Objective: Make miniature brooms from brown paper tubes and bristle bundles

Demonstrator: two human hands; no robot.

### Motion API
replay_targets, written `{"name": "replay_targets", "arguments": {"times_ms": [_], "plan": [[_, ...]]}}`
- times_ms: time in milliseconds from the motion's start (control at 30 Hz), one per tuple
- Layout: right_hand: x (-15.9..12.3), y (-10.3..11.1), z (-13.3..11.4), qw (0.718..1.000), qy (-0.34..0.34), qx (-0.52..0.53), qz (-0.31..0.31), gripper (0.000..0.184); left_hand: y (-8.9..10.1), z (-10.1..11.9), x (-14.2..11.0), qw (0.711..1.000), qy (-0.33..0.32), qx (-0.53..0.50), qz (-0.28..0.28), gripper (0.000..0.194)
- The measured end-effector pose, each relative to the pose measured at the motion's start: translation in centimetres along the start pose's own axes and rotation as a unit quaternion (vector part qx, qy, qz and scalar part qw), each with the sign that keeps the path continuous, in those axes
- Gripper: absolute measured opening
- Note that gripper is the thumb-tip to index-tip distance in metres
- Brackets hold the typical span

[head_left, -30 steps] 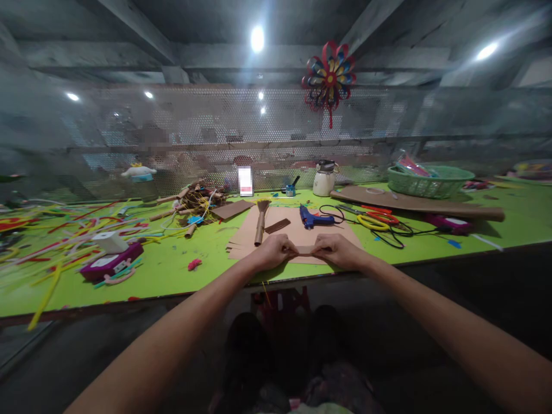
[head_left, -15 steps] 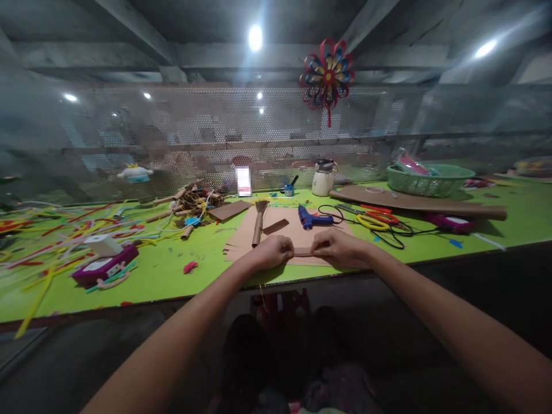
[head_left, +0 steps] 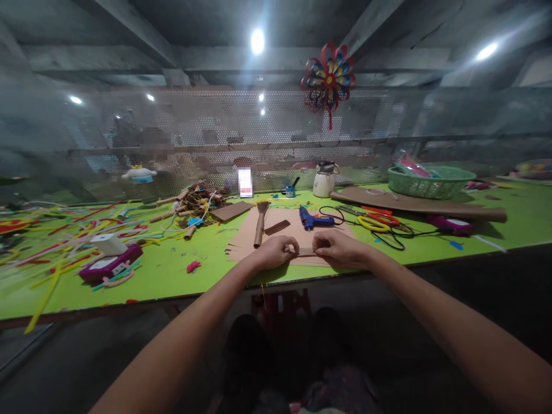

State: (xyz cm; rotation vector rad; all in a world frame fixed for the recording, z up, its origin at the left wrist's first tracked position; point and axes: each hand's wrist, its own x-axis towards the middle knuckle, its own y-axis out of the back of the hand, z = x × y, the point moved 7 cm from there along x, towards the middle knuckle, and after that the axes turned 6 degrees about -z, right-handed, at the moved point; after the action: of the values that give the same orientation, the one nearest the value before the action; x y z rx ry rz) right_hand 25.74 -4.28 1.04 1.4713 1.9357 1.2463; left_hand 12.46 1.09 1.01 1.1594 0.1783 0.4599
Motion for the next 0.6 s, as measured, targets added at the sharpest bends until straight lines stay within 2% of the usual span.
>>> {"name": "replay_targets", "arguments": {"times_ms": [233,400,600], "plan": [[0.06,-0.14,-0.28,1.0,0.014,-0.004,0.003,0.011,-0.04,-0.01,-0.17,1.0,-0.015,0.012,0.021,0.021],[-0.53,-0.37,-0.29,0.999,0.043,-0.018,0.015,0.024,0.0,0.01,-0.49,0.999,-0.031,0.016,0.025,0.023],[-0.72,-0.94,0.33,0.997,0.07,-0.029,0.016,0.035,-0.14,-0.03,-0.41,0.998,-0.051,0.023,-0.007,0.024]]}}
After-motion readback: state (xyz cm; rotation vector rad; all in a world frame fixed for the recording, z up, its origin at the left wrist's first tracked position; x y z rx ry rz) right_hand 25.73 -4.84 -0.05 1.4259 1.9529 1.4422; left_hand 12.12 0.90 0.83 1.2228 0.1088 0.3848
